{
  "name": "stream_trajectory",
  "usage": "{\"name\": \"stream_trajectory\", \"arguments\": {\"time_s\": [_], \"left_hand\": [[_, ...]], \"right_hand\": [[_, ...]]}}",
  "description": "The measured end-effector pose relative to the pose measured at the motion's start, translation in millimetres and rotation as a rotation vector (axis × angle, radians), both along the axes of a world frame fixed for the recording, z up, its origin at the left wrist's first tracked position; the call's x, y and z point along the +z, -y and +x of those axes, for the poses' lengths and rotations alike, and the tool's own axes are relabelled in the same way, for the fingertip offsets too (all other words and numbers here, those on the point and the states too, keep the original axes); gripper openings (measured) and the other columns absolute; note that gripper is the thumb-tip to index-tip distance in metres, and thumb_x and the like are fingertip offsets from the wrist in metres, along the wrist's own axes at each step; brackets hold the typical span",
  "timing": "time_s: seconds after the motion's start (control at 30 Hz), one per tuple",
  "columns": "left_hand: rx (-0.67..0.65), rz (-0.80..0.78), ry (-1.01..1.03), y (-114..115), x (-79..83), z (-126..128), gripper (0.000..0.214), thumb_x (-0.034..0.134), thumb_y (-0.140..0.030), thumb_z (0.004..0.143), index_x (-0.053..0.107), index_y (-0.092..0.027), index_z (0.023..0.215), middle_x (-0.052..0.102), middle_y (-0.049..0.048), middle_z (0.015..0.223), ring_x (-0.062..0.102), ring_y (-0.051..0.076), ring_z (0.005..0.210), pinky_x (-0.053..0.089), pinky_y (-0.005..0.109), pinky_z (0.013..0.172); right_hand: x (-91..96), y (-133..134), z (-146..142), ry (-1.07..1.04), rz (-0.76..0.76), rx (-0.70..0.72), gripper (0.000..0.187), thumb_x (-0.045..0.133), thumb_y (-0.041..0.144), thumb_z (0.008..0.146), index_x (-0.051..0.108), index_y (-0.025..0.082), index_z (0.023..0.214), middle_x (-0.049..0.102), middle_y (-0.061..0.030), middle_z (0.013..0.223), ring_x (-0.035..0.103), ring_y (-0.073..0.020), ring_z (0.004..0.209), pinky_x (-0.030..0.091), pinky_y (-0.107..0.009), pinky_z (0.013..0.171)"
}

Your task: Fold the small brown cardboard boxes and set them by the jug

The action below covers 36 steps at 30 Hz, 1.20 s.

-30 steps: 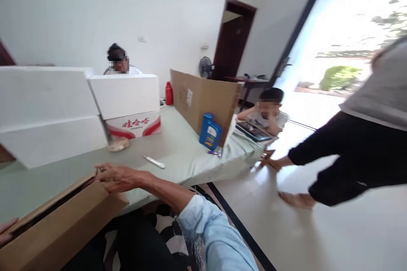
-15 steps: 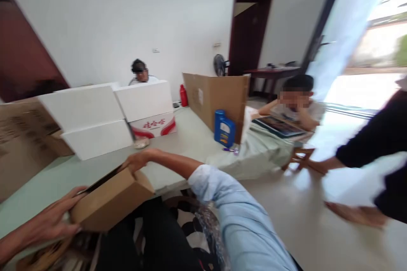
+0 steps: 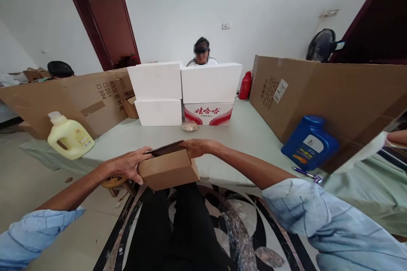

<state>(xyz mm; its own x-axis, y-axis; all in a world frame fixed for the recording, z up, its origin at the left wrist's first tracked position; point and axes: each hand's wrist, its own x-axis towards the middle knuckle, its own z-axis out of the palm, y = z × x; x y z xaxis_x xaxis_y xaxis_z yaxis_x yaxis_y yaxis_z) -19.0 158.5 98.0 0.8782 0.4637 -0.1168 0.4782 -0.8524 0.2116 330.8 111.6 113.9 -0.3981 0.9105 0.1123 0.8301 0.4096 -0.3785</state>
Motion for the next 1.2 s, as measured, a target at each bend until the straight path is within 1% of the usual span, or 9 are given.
{"name": "stream_trajectory", "arguments": {"time_s": [0.1, 0.2, 0.3, 0.53, 0.67, 0.8, 0.93, 1.07, 1.2], "left_hand": [[0.038, 0.028, 0.009, 9, 4.8, -6, 0.093, 0.102, -0.045, 0.061, 0.061, -0.027, 0.143, 0.048, 0.0146, 0.162, 0.066, 0.040, 0.130, 0.060, 0.041, 0.098], [0.084, 0.030, 0.094, 17, 7.0, -13, 0.082, 0.102, -0.040, 0.064, 0.062, -0.030, 0.134, 0.042, 0.0130, 0.168, 0.069, 0.037, 0.123, 0.060, 0.039, 0.090], [0.125, 0.002, 0.266, 19, 0.5, -20, 0.070, 0.101, -0.040, 0.067, 0.060, -0.028, 0.123, 0.040, 0.0138, 0.170, 0.069, 0.036, 0.124, 0.061, 0.040, 0.090], [0.182, -0.110, 0.571, 13, -33.0, -29, 0.066, 0.101, -0.044, 0.066, 0.057, -0.026, 0.112, 0.042, 0.0192, 0.168, 0.057, 0.038, 0.143, 0.060, 0.048, 0.102], [0.248, -0.165, 0.684, 12, -46.1, -25, 0.065, 0.102, -0.038, 0.064, 0.056, -0.025, 0.108, 0.045, 0.0184, 0.166, 0.059, 0.035, 0.138, 0.059, 0.049, 0.103], [0.234, -0.159, 0.701, 14, -47.7, -20, 0.065, 0.103, -0.034, 0.062, 0.053, -0.025, 0.103, 0.047, 0.0184, 0.162, 0.056, 0.036, 0.142, 0.059, 0.047, 0.102], [0.202, -0.106, 0.639, 18, -43.6, -19, 0.068, 0.105, -0.033, 0.061, 0.052, -0.025, 0.104, 0.045, 0.0207, 0.165, 0.056, 0.038, 0.143, 0.059, 0.048, 0.102], [0.208, -0.070, 0.635, 23, -44.2, -20, 0.069, 0.104, -0.033, 0.063, 0.054, -0.025, 0.110, 0.038, 0.0227, 0.170, 0.051, 0.041, 0.150, 0.059, 0.050, 0.104], [0.241, -0.083, 0.686, 27, -53.0, -18, 0.072, 0.104, -0.037, 0.064, 0.056, -0.025, 0.117, 0.028, 0.0234, 0.175, 0.049, 0.043, 0.152, 0.058, 0.054, 0.108]], "right_hand": [[1.2, 12, 8, 0.061, -0.147, 0.134, 0.054, 0.073, 0.020, 0.086, 0.074, 0.032, 0.139, 0.078, -0.0059, 0.130, 0.074, -0.0295, 0.115, 0.059, -0.038, 0.098], [2.5, 26, 14, 0.020, -0.147, 0.129, 0.057, 0.069, 0.026, 0.093, 0.064, 0.030, 0.150, 0.069, -0.0082, 0.148, 0.066, -0.0315, 0.132, 0.053, -0.041, 0.109], [4.3, 38, 14, -0.070, -0.172, 0.091, 0.056, 0.067, 0.037, 0.099, 0.058, 0.029, 0.154, 0.066, -0.0095, 0.151, 0.066, -0.0326, 0.131, 0.051, -0.043, 0.111], [5.0, 51, 16, -0.666, -0.356, 0.026, 0.070, 0.080, 0.065, 0.093, 0.048, 0.030, 0.144, 0.043, -0.0157, 0.173, 0.060, -0.0354, 0.146, 0.056, -0.044, 0.110], [-11.0, 54, 18, -0.802, -0.332, -0.057, 0.060, 0.082, 0.065, 0.092, 0.054, 0.027, 0.128, 0.060, -0.0173, 0.160, 0.063, -0.0367, 0.142, 0.056, -0.049, 0.111], [-12.3, 52, 15, -0.711, -0.318, -0.135, 0.077, 0.077, 0.071, 0.094, 0.054, 0.026, 0.152, 0.065, -0.0189, 0.154, 0.065, -0.0388, 0.140, 0.058, -0.053, 0.109], [4.1, 51, 3, -0.532, -0.311, -0.147, 0.095, 0.087, 0.065, 0.088, 0.048, 0.029, 0.167, 0.062, -0.0183, 0.157, 0.067, -0.0381, 0.135, 0.061, -0.045, 0.102], [16.1, 58, -3, -0.476, -0.181, -0.167, 0.060, 0.075, 0.043, 0.094, 0.068, 0.024, 0.150, 0.078, -0.0098, 0.120, 0.074, -0.0271, 0.099, 0.058, -0.033, 0.079], [13.3, 65, 11, -0.579, -0.148, -0.233, 0.048, 0.064, 0.040, 0.092, 0.079, 0.022, 0.135, 0.072, -0.0011, 0.088, 0.063, -0.0204, 0.078, 0.050, -0.030, 0.070]]}}
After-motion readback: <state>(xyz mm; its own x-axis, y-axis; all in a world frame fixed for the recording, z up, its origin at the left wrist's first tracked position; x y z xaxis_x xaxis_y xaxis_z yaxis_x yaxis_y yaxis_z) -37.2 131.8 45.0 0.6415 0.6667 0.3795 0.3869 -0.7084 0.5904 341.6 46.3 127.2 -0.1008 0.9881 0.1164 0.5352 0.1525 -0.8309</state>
